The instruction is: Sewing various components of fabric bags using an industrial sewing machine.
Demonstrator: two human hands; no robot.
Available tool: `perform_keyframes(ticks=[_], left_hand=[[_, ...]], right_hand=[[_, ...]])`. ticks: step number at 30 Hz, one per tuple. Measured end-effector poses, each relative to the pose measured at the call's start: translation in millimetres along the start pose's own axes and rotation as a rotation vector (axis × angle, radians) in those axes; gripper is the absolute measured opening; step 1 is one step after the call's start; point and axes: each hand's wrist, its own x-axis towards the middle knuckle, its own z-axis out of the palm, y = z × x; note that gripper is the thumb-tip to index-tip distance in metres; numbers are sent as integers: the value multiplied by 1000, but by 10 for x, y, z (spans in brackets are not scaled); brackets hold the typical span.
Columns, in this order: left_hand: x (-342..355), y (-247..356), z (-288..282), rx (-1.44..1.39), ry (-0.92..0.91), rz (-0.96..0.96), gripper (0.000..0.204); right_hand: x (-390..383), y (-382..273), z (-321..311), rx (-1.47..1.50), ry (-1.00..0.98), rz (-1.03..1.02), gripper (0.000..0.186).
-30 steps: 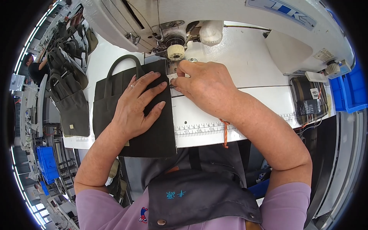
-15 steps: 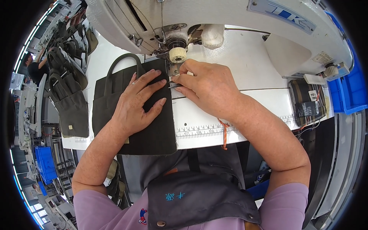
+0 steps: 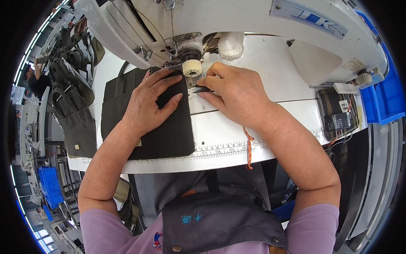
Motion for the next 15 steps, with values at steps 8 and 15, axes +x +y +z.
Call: perform_keyframes(ticks=[8,15], left_hand=[[43,-24,-13,1,-1,-11,38],[54,-51,-13,12,-18,4,39]], right_hand=[[13,32,24,8,18,-15,22],[-6,45,27,15,1,22,22]])
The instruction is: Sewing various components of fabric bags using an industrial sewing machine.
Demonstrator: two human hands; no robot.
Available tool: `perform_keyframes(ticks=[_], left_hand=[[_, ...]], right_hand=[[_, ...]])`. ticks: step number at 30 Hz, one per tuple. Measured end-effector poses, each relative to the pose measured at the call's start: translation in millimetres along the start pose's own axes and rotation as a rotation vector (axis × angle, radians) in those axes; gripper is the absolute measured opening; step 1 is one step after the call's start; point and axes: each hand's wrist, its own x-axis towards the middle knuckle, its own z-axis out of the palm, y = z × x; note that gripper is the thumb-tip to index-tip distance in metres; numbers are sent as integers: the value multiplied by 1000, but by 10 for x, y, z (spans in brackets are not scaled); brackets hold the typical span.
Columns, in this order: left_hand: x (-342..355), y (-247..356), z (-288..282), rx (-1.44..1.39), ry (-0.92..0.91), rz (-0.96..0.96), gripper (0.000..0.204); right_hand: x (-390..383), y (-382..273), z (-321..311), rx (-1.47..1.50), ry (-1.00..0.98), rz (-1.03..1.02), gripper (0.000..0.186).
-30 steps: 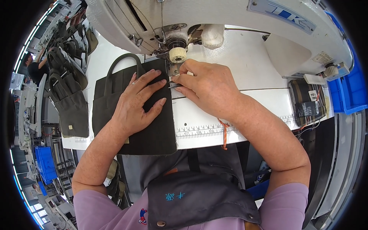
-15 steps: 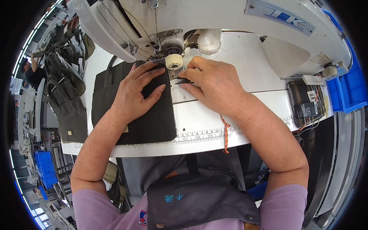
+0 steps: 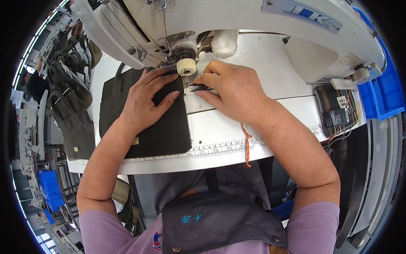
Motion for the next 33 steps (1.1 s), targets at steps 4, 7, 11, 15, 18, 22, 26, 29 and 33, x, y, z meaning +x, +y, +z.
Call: perform_keyframes(ticks=[4,7,11,15,18,22,26,29,33], left_hand=[[-29,-46,33,-1,31,33,37],[-17,-52,46,-19,28,37,38],[-22,-31,27,-8,16,30,38],[-39,-6,21,-12,-9,12,38],[-35,5,24,-1,-7,-9,39],[-34,-6,41,-22,-10,-17,39],[-14,38,6,-28,3,-22,38],[0,25,5,-12,5,-36,38],[3,0,3,-13,-16,-4,38]], right_hand=[[0,4,-7,0,-7,9,24],[8,10,-16,25,-22,42,27],[31,-1,-55,82,-83,189,29],[-1,55,-35,67,-79,157,28],[0,61,-20,101,-51,130,23],[-9,49,-33,113,-58,129,27],[-9,37,-45,108,-68,121,24],[-21,35,-56,111,-76,130,24],[-30,50,-45,134,-70,119,23]])
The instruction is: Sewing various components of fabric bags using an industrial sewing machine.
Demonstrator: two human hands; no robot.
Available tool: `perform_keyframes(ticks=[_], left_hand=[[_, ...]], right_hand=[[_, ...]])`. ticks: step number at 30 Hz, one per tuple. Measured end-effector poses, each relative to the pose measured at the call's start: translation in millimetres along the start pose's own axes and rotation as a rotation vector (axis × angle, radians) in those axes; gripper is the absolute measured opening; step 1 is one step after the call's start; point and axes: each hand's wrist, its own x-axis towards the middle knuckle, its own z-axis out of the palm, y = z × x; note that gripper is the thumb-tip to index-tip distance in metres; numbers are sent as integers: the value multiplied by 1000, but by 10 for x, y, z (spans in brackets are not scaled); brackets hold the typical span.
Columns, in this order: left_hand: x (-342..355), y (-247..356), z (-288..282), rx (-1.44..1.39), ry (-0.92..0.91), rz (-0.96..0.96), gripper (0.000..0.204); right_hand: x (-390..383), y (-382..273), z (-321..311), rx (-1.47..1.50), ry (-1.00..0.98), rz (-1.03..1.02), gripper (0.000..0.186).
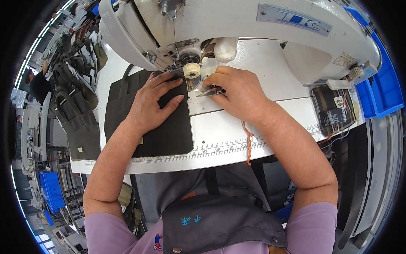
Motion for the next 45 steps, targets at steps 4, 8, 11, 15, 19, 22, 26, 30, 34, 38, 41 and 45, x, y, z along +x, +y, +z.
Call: perform_keyframes(ticks=[4,8,11,15,19,22,26,30,34,38,41,45], left_hand=[[-2,1,8,9,11,-6,39],[-7,2,14,17,13,-12,39],[-12,-17,13,13,18,-4,40],[8,-21,24,14,20,-7,40],[9,-13,18,10,25,-16,39],[9,-11,15,7,26,-11,39],[-7,-16,13,-4,6,11,40],[-82,15,9,-4,-1,31,41],[-67,26,27,-9,5,17,42],[-5,14,13,-1,15,-19,40],[38,-56,0,-12,14,-17,40],[63,-81,2,-26,18,-3,38]], right_hand=[[33,36,16,105,44,29,22],[68,13,15,281,93,182,22],[89,-11,-10,410,103,239,30],[185,20,43,524,268,184,36],[241,12,60,553,310,196,35],[272,-9,43,618,287,275,37],[287,-7,92,731,324,278,38],[285,5,105,775,361,278,38],[246,73,64,657,291,243,46],[206,15,64,659,261,277,52],[186,74,86,651,202,275,52],[155,87,108,646,185,271,50]])
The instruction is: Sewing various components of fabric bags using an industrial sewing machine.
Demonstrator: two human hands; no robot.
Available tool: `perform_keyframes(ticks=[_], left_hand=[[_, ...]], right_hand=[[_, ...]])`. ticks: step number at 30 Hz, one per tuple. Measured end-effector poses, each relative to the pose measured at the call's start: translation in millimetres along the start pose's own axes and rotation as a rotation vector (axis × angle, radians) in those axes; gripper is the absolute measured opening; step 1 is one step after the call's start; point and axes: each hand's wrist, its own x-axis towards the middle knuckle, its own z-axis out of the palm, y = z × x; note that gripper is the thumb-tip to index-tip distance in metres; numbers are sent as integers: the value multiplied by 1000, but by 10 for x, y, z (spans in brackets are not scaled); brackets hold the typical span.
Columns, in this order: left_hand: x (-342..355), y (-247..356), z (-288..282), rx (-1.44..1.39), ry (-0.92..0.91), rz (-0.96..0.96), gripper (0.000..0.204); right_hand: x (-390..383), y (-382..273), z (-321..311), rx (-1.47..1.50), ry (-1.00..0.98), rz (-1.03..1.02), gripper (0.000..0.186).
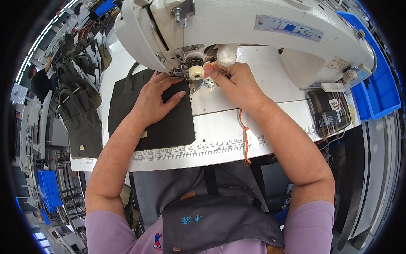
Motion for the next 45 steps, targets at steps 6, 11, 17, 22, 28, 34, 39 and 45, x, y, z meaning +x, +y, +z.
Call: perform_keyframes(ticks=[6,11,17,22,28,34,39,45], left_hand=[[-2,-163,7,-70,88,-101,34],[114,-92,31,-98,121,-125,29],[89,-153,32,77,107,-166,25],[59,-49,-10,221,210,-7,28],[-78,648,-15,124,126,-23,33],[23,682,22,45,-96,-315,23],[63,492,-26,-188,-133,-360,28],[127,618,61,68,-108,-334,18]], right_hand=[[-23,-90,3,-292,-45,-133,38],[-63,-168,-75,-741,-110,-174,41],[-39,-76,-17,-759,-126,-299,30],[-71,-33,-7,-691,-155,-374,22],[-82,-9,-22,-693,-146,-406,19],[-81,-3,43,-710,-121,-449,19],[-77,-11,67,-722,-115,-468,18],[-66,10,104,-717,-110,-496,17]])
